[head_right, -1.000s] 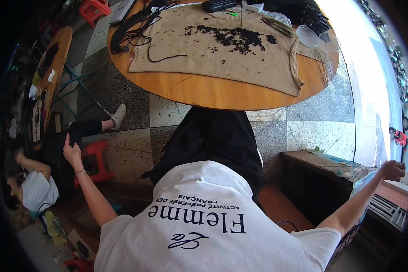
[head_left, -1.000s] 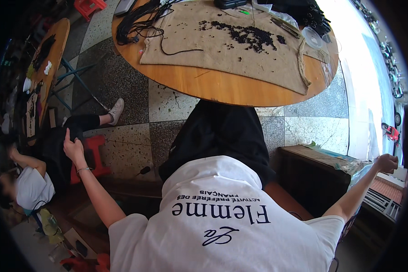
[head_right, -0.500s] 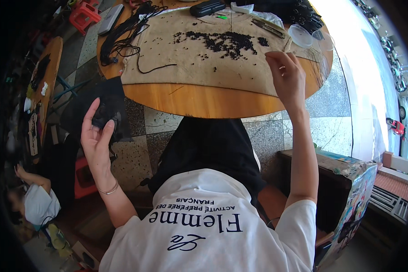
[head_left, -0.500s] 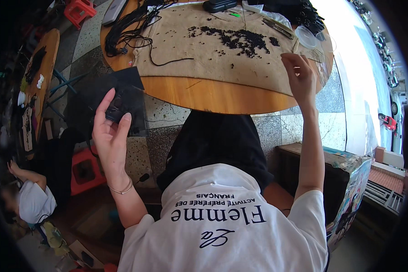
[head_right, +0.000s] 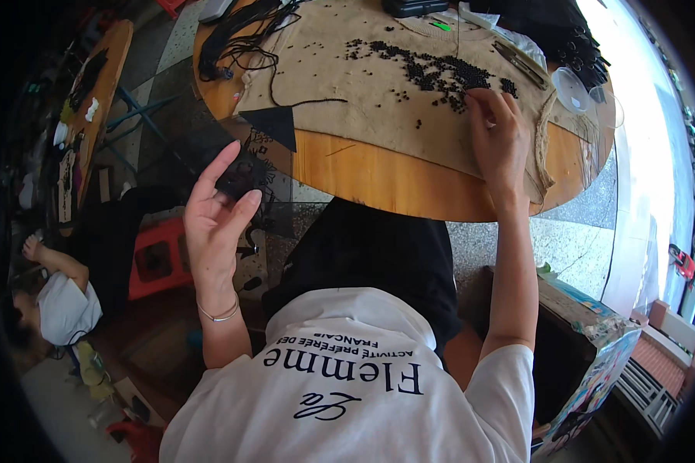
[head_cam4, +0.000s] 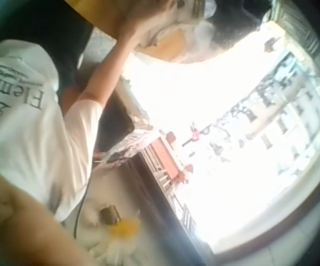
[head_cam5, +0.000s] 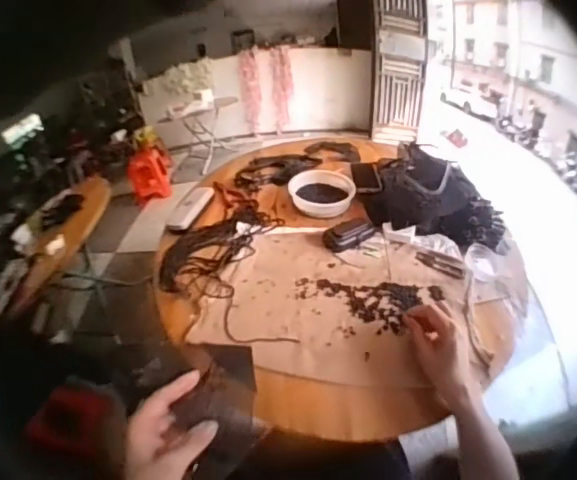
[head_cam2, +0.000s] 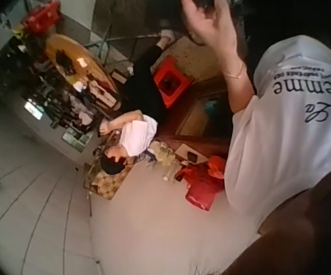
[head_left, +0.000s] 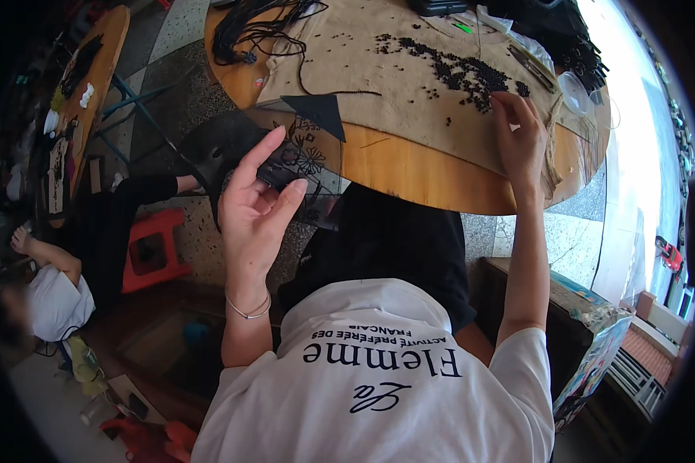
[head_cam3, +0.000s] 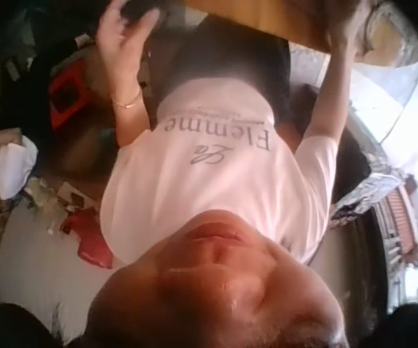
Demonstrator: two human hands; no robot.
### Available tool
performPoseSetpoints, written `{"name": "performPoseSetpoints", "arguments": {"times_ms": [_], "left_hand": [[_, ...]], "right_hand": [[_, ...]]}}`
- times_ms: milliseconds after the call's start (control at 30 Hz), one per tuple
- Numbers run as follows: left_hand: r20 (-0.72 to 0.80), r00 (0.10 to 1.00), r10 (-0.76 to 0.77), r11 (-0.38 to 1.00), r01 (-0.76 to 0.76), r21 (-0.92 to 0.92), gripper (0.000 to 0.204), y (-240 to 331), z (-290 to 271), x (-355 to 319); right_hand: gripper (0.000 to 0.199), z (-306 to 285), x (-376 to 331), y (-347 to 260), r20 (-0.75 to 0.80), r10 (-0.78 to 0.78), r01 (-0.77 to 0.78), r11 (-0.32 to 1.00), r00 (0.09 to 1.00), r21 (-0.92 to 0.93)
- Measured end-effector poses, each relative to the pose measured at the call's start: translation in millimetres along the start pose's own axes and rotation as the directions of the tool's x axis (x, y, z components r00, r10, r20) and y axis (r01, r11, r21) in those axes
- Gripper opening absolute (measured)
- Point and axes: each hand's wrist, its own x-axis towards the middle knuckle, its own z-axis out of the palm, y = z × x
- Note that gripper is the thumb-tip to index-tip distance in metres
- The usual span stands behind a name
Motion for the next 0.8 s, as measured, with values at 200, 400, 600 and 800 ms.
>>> {"name": "performPoseSetpoints", "arguments": {"times_ms": [200, 400, 600, 800], "left_hand": [[0.061, 0.998, -0.009, 0.998, 0.006, 0.061, 0.057, 6.6, 5.4, -1.0], [0.065, 0.998, 0.019, 0.999, -0.021, 0.039, 0.059, 2.6, 6.0, -0.9], [0.078, 0.997, -0.011, 1.0, 0.009, 0.028, 0.06, 0.7, 6.2, -1.1], [0.064, 0.998, 0.016, 0.995, -0.023, 0.101, 0.06, 4.0, 3.6, -4.0]], "right_hand": [[0.012, -10.7, -11.5, 2.2, 0.017, 0.051, -0.05, 0.997, 0.999, -0.065], [0.012, -12.7, -23.8, 1.7, 0.011, 0.013, -0.013, 0.999, 1.0, -0.04], [0.013, -13.7, -31.3, -0.4, -0.012, 0.043, -0.044, 0.996, 0.999, -0.077], [0.012, -7.7, -39.2, -7.4, -0.046, 0.086, -0.086, 0.996, 0.995, 0.007]]}}
